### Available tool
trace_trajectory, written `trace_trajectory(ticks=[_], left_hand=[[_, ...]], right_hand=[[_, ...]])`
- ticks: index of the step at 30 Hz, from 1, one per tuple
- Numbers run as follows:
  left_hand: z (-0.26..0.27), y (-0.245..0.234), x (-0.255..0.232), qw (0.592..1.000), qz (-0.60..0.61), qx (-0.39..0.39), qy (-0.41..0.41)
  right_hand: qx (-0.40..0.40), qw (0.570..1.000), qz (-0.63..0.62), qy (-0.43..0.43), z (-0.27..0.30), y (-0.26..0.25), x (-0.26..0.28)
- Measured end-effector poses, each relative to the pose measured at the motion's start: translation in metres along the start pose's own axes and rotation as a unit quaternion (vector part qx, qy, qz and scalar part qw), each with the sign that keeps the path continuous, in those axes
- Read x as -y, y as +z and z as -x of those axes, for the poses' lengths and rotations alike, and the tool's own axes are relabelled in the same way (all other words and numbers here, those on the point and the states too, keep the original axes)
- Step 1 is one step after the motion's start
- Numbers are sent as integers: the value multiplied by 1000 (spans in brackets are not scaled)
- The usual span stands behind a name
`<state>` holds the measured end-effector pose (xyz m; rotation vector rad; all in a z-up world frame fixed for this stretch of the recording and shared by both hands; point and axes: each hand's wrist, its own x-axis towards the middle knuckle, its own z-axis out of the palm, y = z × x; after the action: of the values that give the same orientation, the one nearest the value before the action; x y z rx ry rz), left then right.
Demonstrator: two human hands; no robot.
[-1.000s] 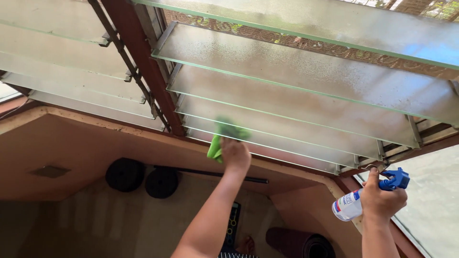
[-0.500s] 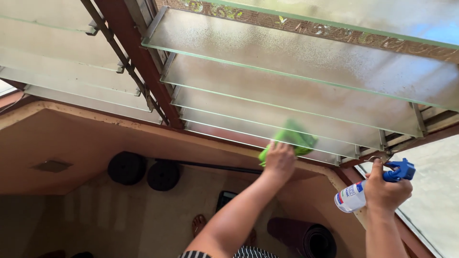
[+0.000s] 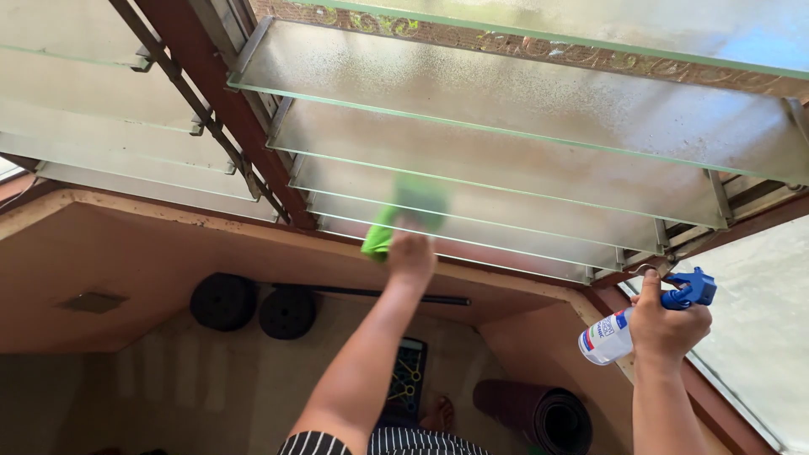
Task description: Cleaning glass jalousie window panes using a spray bottle and cloth.
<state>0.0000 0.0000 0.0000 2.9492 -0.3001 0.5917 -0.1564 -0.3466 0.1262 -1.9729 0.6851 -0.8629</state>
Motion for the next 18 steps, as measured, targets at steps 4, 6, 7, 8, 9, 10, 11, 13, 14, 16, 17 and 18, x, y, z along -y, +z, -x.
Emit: trace_trajectory(ticks=[4,6,7,8,9,10,11,13,14,16,17,18], left_hand=[[1,23,-94,998,-16,46,44],[0,4,-144,973,153,159,62],[4,9,-167,973,153,161,63],[8,15,-190,968,171,144,115],[13,20,-213,959,188,127,167],[17,7,-214,959,189,128,167],[18,-7,-212,945,242,130,179],[27,-35,-192,928,292,128,190],[37,-49,-174,877,419,188,144],[71,-47,-130,804,534,242,97],[97,-28,-104,696,650,304,-40],[123,-10,-77,555,734,349,-177]], right_hand=[[4,1000,-2,-2,1,1,1],[2,1000,17,-6,0,1,3],[1,1000,18,-5,0,0,2],[1,1000,6,1,1,-1,1],[3,1000,-5,7,1,-2,0],[3,1000,-4,7,1,-5,-2],[6,1000,-3,6,0,-4,-2],[9,1000,-4,2,-2,-3,-4],[11,999,30,-30,-4,-4,-6],[13,996,61,-63,-6,-4,-6],[16,998,46,-49,-6,-4,-6],[18,999,32,-36,-5,-3,-6]])
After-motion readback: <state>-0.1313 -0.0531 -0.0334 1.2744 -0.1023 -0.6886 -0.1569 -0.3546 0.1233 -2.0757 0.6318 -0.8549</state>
